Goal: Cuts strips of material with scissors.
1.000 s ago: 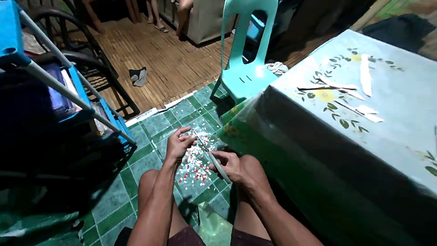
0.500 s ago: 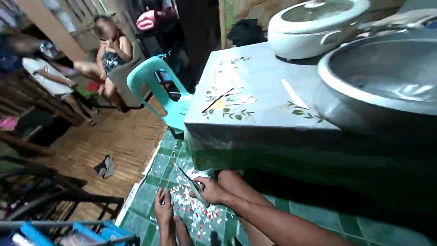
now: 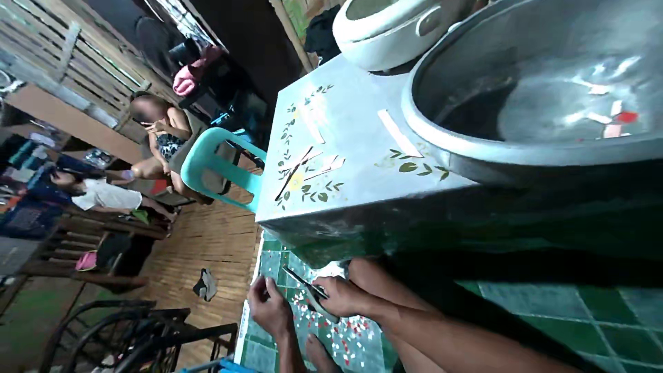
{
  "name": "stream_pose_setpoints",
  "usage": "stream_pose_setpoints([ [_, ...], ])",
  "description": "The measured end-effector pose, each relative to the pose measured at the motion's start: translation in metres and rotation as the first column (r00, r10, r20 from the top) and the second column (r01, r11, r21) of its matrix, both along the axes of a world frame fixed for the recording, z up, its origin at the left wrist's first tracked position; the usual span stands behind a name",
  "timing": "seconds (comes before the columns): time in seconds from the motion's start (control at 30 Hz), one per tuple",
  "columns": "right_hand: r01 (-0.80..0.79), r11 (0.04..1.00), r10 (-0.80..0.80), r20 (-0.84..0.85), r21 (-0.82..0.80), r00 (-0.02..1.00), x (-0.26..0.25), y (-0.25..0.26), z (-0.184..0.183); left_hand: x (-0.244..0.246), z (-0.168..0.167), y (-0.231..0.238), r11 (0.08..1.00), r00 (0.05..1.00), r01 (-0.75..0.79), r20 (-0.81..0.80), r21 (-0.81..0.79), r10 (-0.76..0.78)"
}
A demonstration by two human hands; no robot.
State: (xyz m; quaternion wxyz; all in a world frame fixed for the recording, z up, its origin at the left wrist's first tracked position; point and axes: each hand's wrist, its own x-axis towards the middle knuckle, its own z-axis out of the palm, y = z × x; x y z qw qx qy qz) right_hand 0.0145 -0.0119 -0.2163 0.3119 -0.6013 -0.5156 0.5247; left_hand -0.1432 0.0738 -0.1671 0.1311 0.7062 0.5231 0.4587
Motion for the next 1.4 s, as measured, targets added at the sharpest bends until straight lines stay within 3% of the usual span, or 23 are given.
stream_pose_setpoints([
  [0.13, -0.046, 0.999, 0.046, -0.006, 0.025, 0.999, 0.012, -0.005, 0.003, 0.084, 0.089, 0.009, 0.935, 0.920, 0.339, -0.242, 0.102, -0.308],
  [0.23, -0.063, 0.998, 0.063, 0.002, 0.025, 0.998, 0.015, -0.006, 0.000, 0.151, 0.128, 0.011, 0.854, 0.785, 0.521, -0.384, -0.015, -0.486],
  [0.33, -0.063, 0.998, 0.063, 0.054, -0.007, 0.997, 0.018, -0.006, -0.003, 0.209, 0.139, 0.016, 0.819, 0.682, 0.556, -0.487, -0.141, -0.546],
  [0.5, -0.072, 0.997, 0.075, 0.099, -0.038, 0.992, 0.027, -0.014, -0.002, 0.253, 0.107, 0.036, 0.796, 0.489, 0.588, -0.723, -0.141, -0.489],
  [0.7, -0.082, 0.997, 0.083, 0.094, -0.012, 0.992, 0.038, -0.021, 0.003, 0.225, 0.089, 0.018, 0.775, 0.496, 0.632, -0.767, -0.003, -0.407],
  [0.93, -0.134, 0.990, 0.137, 0.170, -0.032, 0.976, 0.025, -0.015, 0.003, 0.190, 0.081, -0.001, 0.713, 0.441, 0.702, -0.780, -0.009, -0.443],
  [1.23, -0.135, 0.988, 0.150, 0.303, -0.071, 0.941, 0.007, -0.018, 0.005, 0.173, 0.073, -0.016, 0.672, 0.674, 0.694, -0.561, 0.260, -0.480],
  [1.4, -0.133, 0.984, 0.167, 0.350, -0.121, 0.922, 0.001, -0.020, 0.003, 0.148, 0.079, -0.021, 0.791, 0.781, 0.600, -0.296, 0.116, -0.550],
])
